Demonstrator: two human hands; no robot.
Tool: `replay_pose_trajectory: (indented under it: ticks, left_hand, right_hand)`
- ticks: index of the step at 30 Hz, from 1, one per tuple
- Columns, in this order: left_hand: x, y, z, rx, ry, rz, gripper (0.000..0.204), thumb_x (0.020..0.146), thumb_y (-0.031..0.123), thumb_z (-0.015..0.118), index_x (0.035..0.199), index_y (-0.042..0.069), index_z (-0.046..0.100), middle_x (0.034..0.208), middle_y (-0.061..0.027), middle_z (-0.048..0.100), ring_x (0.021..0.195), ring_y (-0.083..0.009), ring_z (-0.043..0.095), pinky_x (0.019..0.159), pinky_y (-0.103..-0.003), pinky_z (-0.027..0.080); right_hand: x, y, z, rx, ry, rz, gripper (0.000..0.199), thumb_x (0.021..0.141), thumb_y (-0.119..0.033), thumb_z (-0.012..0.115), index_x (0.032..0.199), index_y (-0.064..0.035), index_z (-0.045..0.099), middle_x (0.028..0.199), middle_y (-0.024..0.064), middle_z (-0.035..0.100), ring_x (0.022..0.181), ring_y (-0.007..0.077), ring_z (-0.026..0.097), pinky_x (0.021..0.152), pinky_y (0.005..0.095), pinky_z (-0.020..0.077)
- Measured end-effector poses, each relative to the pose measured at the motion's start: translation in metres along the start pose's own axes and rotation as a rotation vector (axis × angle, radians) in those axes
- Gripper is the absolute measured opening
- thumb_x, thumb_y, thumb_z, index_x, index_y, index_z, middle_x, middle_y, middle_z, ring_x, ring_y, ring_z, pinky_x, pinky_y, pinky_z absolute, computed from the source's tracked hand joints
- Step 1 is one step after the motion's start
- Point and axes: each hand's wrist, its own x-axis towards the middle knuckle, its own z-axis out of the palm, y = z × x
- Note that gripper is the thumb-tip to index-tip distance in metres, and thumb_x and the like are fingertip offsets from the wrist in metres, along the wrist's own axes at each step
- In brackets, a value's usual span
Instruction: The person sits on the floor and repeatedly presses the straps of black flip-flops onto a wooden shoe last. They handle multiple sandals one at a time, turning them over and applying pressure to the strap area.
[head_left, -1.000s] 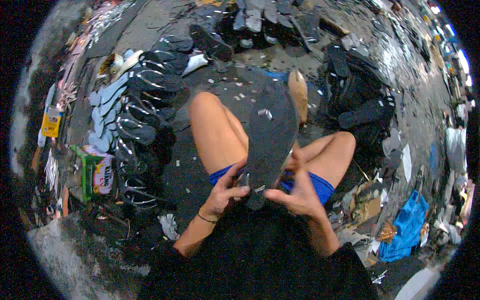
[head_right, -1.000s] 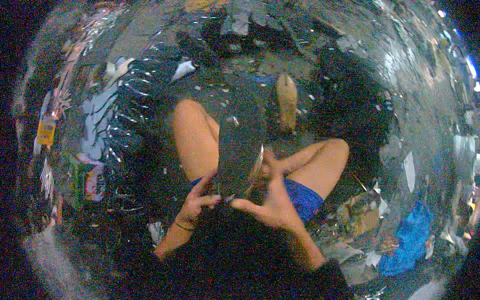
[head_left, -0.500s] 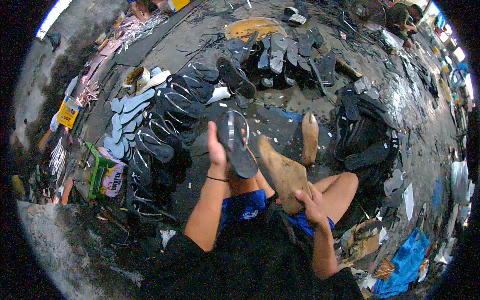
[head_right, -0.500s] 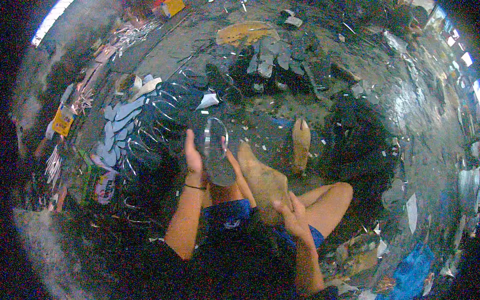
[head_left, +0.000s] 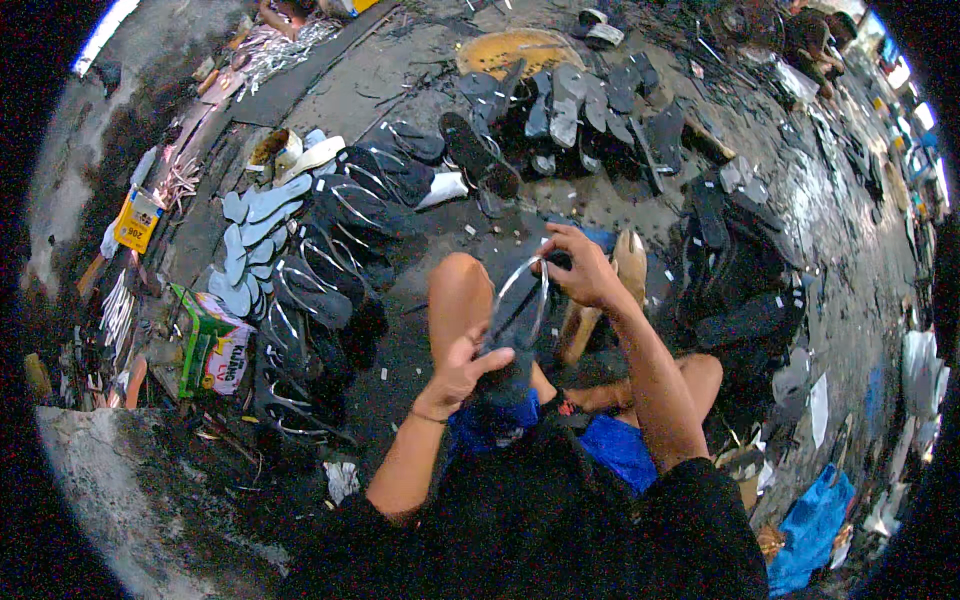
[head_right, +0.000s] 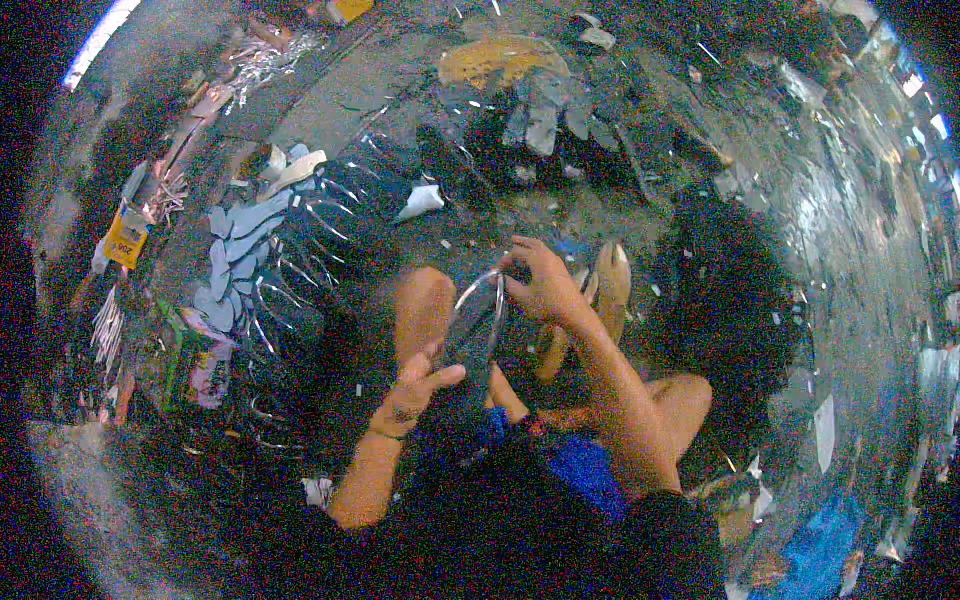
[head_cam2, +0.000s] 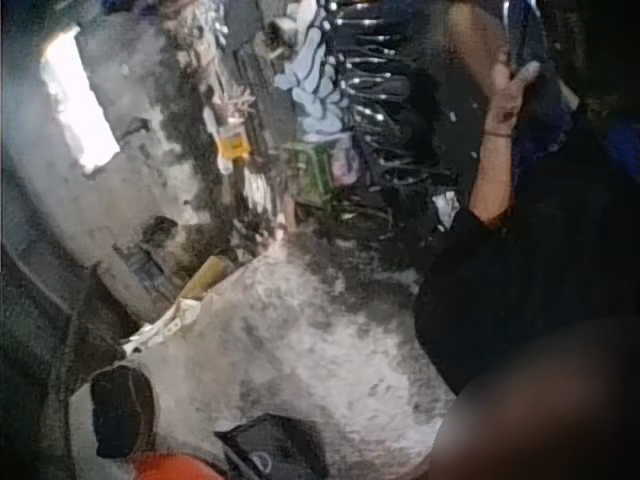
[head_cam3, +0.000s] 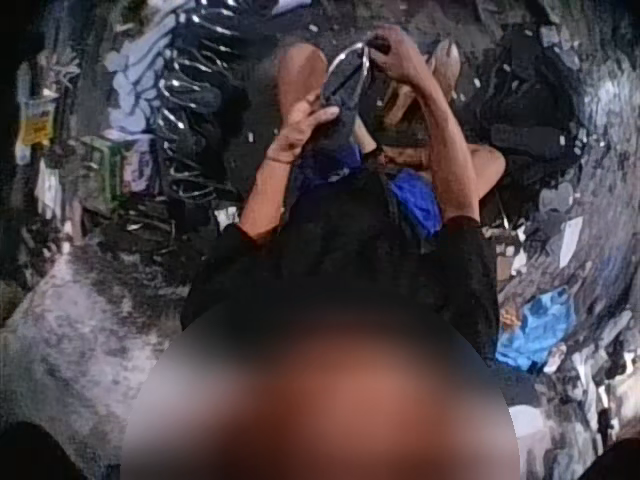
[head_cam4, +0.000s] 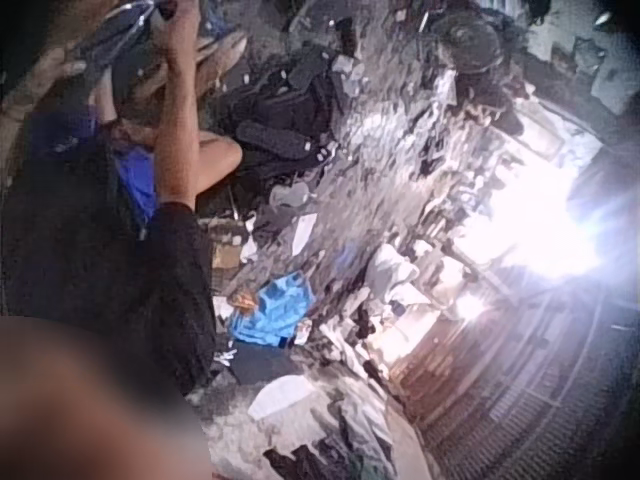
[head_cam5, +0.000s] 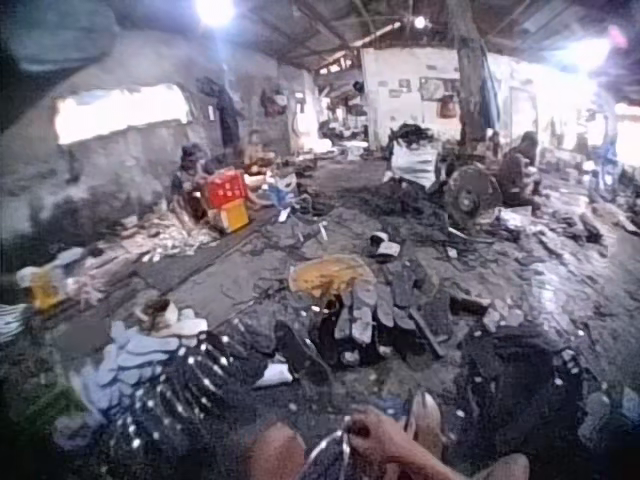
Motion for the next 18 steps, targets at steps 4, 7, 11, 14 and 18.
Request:
replay_pose_trajectory:
  ticks: [4, 7, 11, 14, 18]
  left_hand:
    - [-0.003, 0.044, -0.072, 0.24, 0.461, 0.322, 0.046, 0.091, 0.012, 0.07, 0.133, -0.002, 0.055, 0.116, -0.0057, 0.065, 0.102, -0.0131, 0.061, 0.095, -0.028, 0.048]
    - [-0.002, 0.077, -0.119, 0.229, 0.654, 0.536, 0.058, 0.09, 0.015, 0.072, 0.139, -0.004, 0.047, 0.125, -0.0106, 0.06, 0.111, -0.0168, 0.058, 0.099, -0.03, 0.045]
    - [0.013, 0.086, -0.115, 0.687, 1.077, 0.605, 0.082, 0.089, 0.02, 0.075, 0.151, 0.0, 0.027, 0.149, -0.0222, 0.041, 0.137, -0.0297, 0.043, 0.109, -0.044, 0.038]
    - [0.043, 0.079, -0.077, 0.479, 0.643, 0.621, 0.079, 0.091, 0.018, 0.073, 0.152, 0.003, 0.026, 0.15, -0.0243, 0.041, 0.138, -0.0327, 0.043, 0.111, -0.047, 0.036]
    - [0.08, 0.08, -0.027, 0.341, 0.522, 0.692, 0.091, 0.088, 0.018, 0.075, 0.156, 0.007, 0.015, 0.148, -0.0268, 0.042, 0.138, -0.0319, 0.041, 0.112, -0.047, 0.036]
  right_hand:
    - [0.083, 0.039, 0.05, 0.18, -0.023, 0.257, 0.079, 0.076, -0.03, 0.085, 0.135, 0.0008, 0.043, 0.136, 0.0253, 0.051, 0.118, 0.0403, 0.056, 0.102, 0.0417, 0.0457]
    - [0.134, 0.069, 0.092, -0.057, 0.172, 0.243, 0.089, 0.075, -0.03, 0.084, 0.141, 0.0029, 0.034, 0.137, 0.0282, 0.048, 0.121, 0.043, 0.053, 0.106, 0.0427, 0.0425]
    - [0.165, 0.079, 0.115, 0.017, 0.256, 0.273, 0.066, 0.08, -0.028, 0.079, 0.13, 0.0036, 0.049, 0.117, 0.0261, 0.062, 0.109, 0.0399, 0.061, 0.095, 0.0431, 0.0478]
    - [0.132, 0.051, 0.117, 0.118, 0.533, 0.033, 0.035, 0.085, -0.025, 0.073, 0.106, 0.0018, 0.066, 0.085, 0.0166, 0.069, 0.077, 0.0306, 0.067, 0.072, 0.0409, 0.0516]
    - [0.005, -0.015, 0.11, 0.284, 0.542, 0.004, 0.03, 0.08, -0.006, 0.076, 0.107, -0.0017, 0.064, 0.1, 0.0147, 0.066, 0.086, 0.0246, 0.067, 0.078, 0.0351, 0.0543]
